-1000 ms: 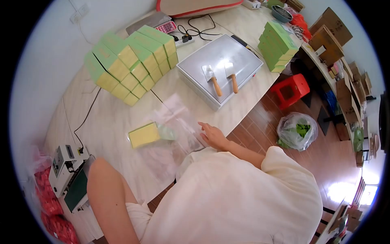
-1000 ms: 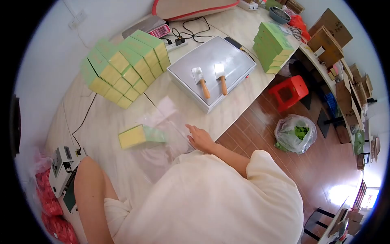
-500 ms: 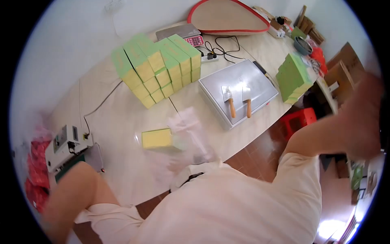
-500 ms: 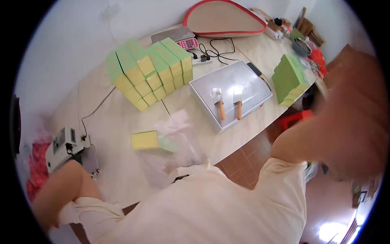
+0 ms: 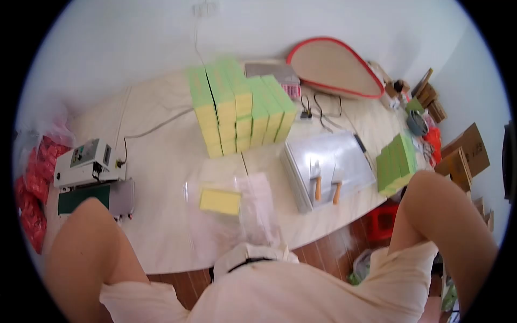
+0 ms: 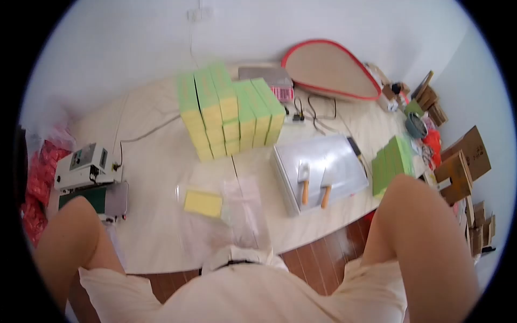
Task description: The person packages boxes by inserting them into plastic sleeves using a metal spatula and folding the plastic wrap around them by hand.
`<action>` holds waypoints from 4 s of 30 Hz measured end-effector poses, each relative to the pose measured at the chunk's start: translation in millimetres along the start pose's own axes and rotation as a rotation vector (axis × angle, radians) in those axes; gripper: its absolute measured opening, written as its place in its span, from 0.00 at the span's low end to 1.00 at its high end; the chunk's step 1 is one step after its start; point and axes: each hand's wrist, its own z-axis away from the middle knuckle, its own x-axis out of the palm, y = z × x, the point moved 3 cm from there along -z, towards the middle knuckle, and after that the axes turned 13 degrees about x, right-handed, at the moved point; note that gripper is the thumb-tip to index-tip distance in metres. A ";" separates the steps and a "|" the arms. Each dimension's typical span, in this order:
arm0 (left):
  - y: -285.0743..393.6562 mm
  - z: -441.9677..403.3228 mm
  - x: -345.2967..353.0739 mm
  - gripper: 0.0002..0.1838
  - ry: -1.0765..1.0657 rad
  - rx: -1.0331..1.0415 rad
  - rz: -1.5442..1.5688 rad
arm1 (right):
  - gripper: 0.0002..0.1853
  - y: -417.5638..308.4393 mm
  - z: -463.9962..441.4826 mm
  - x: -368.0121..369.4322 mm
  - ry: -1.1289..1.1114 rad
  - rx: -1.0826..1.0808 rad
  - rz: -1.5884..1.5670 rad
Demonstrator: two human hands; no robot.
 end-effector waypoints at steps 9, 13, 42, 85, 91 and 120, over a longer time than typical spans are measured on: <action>-3.5 33.0 -15.7 0.24 0.032 -0.070 -0.175 | 0.16 4.6 9.6 4.3 0.008 0.021 0.009; -9.9 38.7 -16.5 0.24 0.036 -0.086 -0.229 | 0.16 7.3 14.0 4.5 0.021 0.040 0.032; -84.8 225.0 76.7 0.08 -0.577 -1.091 -0.482 | 0.13 210.8 479.7 -28.5 -0.265 1.413 1.271; -83.8 274.2 76.3 0.09 -1.014 -0.982 -0.831 | 0.08 126.4 334.8 132.4 -0.708 1.013 0.019; -82.0 249.3 75.6 0.08 -1.035 -0.853 -0.619 | 0.06 125.0 317.7 149.2 -0.807 1.012 0.092; -120.2 269.5 45.5 0.05 -1.200 -0.600 -0.374 | 0.08 121.4 316.5 123.9 -0.895 1.091 0.086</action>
